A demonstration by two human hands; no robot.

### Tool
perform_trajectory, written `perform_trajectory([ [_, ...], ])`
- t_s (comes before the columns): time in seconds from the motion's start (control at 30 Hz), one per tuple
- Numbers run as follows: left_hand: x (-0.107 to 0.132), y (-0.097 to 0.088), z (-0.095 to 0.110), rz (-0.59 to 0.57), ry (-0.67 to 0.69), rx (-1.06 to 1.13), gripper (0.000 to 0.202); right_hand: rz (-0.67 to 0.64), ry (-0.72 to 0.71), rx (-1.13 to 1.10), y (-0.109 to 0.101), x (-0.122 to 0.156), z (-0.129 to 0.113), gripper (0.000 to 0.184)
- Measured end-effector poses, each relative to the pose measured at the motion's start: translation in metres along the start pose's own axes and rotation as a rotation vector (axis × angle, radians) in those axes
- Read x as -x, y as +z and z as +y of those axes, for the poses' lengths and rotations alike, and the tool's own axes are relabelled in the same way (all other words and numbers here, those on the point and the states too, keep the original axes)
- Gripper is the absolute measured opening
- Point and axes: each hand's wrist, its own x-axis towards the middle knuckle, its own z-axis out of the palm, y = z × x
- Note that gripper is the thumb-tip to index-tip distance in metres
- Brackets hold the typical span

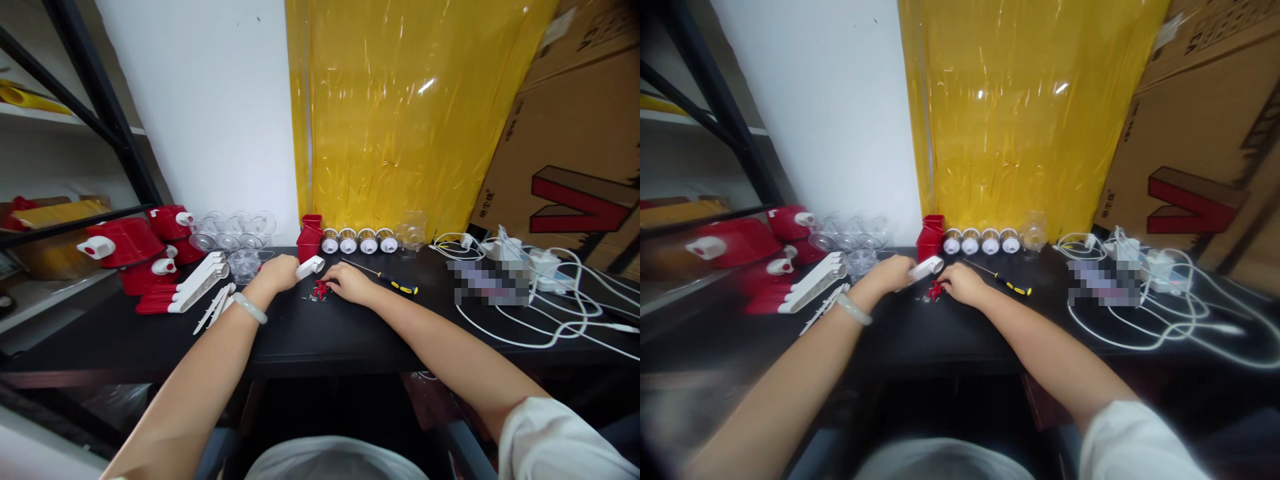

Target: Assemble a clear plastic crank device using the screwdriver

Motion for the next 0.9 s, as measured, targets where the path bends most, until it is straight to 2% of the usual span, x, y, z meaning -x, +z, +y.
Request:
perform_trajectory([
  [0.3,-0.007,0.008,-0.008,0.043,0.042,0.173,0.031,-0.032,0.044,0.061,0.000,-0.001,0.009,0.023],
  [0.37,-0.008,0.009,-0.008,0.055,0.041,0.168,0.035,-0.042,0.045,0.085,-0.001,0.000,0.010,0.023],
  [0.6,-0.006,0.007,-0.004,0.063,0.045,0.161,0.031,-0.053,0.081,0.163,-0.006,0.001,0.008,0.019],
  [0.9,-0.003,0.001,-0.004,0.075,-0.052,0.213,0.032,-0.017,0.110,0.024,-0.007,0.002,0.009,0.004],
])
